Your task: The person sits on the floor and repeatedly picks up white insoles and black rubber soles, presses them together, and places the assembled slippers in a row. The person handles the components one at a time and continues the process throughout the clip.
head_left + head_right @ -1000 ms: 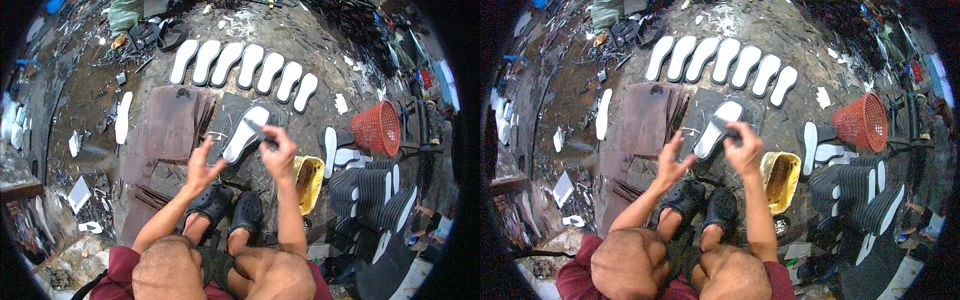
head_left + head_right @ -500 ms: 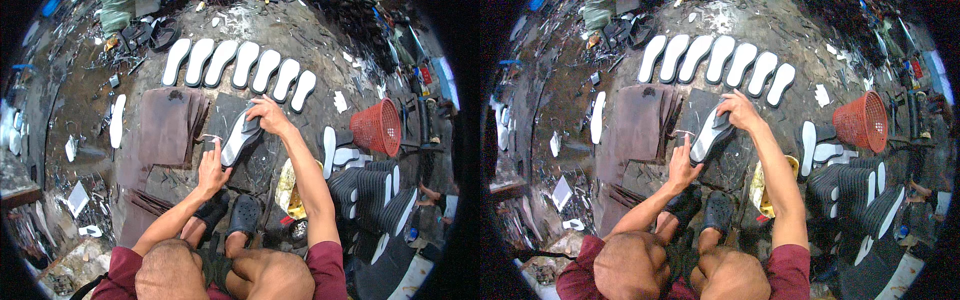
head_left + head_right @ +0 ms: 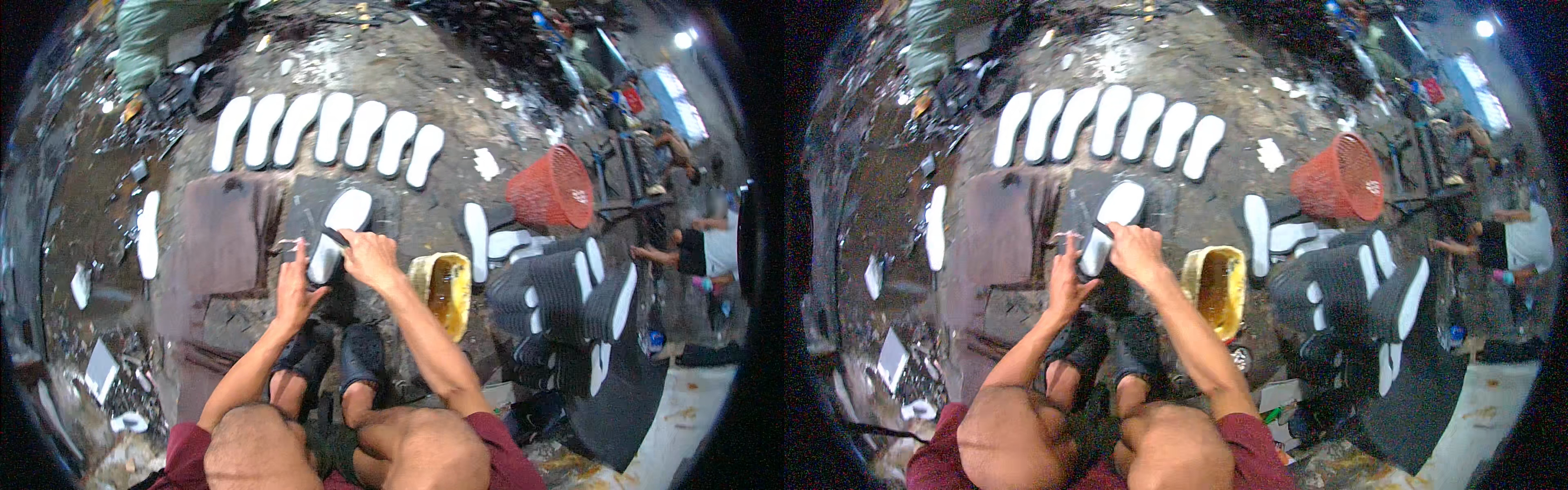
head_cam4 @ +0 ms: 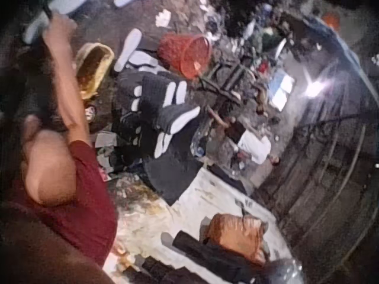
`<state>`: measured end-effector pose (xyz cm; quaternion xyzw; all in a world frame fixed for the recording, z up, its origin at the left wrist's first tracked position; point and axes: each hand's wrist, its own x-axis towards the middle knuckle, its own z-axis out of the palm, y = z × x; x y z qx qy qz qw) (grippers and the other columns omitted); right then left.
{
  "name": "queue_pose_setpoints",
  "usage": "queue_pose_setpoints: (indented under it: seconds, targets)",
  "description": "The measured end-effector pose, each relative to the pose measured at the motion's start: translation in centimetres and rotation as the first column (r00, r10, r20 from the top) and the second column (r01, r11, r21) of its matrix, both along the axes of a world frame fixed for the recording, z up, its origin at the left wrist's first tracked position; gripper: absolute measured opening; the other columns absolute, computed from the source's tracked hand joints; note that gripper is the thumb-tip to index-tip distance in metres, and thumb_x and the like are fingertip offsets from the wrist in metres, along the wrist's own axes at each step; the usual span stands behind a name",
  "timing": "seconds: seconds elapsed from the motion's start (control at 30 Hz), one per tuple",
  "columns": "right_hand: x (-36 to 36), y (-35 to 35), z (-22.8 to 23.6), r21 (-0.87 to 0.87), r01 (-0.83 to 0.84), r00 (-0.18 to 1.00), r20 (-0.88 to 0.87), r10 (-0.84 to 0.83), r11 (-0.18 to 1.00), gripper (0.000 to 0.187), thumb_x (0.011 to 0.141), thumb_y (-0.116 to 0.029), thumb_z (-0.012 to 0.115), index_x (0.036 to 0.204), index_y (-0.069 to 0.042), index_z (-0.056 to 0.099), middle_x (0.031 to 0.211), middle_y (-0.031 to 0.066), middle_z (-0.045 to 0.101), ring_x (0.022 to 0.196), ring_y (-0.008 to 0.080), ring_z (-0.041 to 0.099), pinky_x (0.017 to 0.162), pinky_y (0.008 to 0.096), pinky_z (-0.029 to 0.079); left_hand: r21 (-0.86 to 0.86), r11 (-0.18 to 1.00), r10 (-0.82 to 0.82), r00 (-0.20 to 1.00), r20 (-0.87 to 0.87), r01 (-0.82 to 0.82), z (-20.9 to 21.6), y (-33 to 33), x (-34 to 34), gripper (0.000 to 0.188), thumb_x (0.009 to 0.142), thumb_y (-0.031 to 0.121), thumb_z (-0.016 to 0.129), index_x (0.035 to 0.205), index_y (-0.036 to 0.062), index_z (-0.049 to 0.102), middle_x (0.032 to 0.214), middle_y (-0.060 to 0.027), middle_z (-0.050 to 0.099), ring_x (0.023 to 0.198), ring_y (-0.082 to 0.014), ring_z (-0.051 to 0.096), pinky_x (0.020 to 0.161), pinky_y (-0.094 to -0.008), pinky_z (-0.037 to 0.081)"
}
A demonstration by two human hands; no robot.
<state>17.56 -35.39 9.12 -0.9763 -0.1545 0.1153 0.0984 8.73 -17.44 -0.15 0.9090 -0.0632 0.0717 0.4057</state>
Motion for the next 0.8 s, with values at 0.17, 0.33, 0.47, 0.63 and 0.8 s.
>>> queue_pose_setpoints:
  seconds: [0.17,0.33,0.47,0.63,0.8]
  targets:
    - [-1.2,-0.1,-5.7,0.392,0.142,0.919,0.289,-0.269,0.909,0.04,0.09,-0.017,0.065,0.13,-0.021,0.067,0.102,0.0132,0.076,0.087,0.0369,0.073,0.074,0.0493,0.058,0.022,0.999,0.051,0.996,-0.074,-0.049,0.5,-2.4,1.1,0.133,0.064,0.011,0.094,0.164,0.0005,0.008,0.116,-0.0195,0.063,0.1,-0.0376,0.057,0.094,-0.0456,0.046]
    - [-1.1,-1.3,-3.3,0.264,0.267,0.912,0.241,-0.331,0.927,0.04,0.089,-0.01,0.059,0.129,-0.015,0.065,0.094,0.0154,0.076,0.077,0.0371,0.072,0.068,0.0531,0.057,-0.008,0.998,0.068,0.988,-0.14,-0.07,0.8,-2.2,1.3,0.132,0.068,0.009,0.091,0.164,-0.0008,0.001,0.121,-0.0232,0.063,0.107,-0.0407,0.055,0.097,-0.0461,0.046]
    - [2.8,-1.6,-4.4,0.231,-0.007,0.948,0.311,-0.067,0.973,0.039,0.088,-0.008,0.06,0.12,-0.023,0.074,0.101,0.0074,0.077,0.084,0.0322,0.073,0.073,0.0484,0.058,-0.086,0.993,0.066,0.987,-0.149,-0.079,1.0,-2.9,1.7,0.128,0.07,0.008,0.089,0.164,-0.0013,0.003,0.13,-0.0247,0.059,0.113,-0.0423,0.053,0.102,-0.0473,0.045]
    - [-3.3,1.6,-4.8,0.271,-0.118,0.967,0.249,0.049,0.955,0.039,0.089,-0.008,0.057,0.119,-0.025,0.075,0.113,0.001,0.074,0.085,0.0297,0.07,0.073,0.0444,0.06,-0.255,0.955,0.161,0.987,0.007,-0.153,-2.0,0.5,-1.3,0.107,0.075,-0.006,0.078,0.164,0.0041,0.018,0.141,-0.023,0.052,0.121,-0.0369,0.058,0.103,-0.0423,0.051]
    - [-7.6,0.9,-5.8,0.185,-0.178,0.93,0.354,0.103,0.967,0.044,0.084,-0.006,0.063,0.122,-0.026,0.073,0.118,0.0022,0.07,0.09,0.0269,0.067,0.075,0.0408,0.06,-0.375,0.854,0.404,0.914,0.037,-0.362,-0.5,1.9,-2.0,0.067,0.084,-0.013,0.062,0.148,0.0042,0.051,0.139,-0.0172,0.056,0.113,-0.0288,0.066,0.094,-0.0367,0.056]
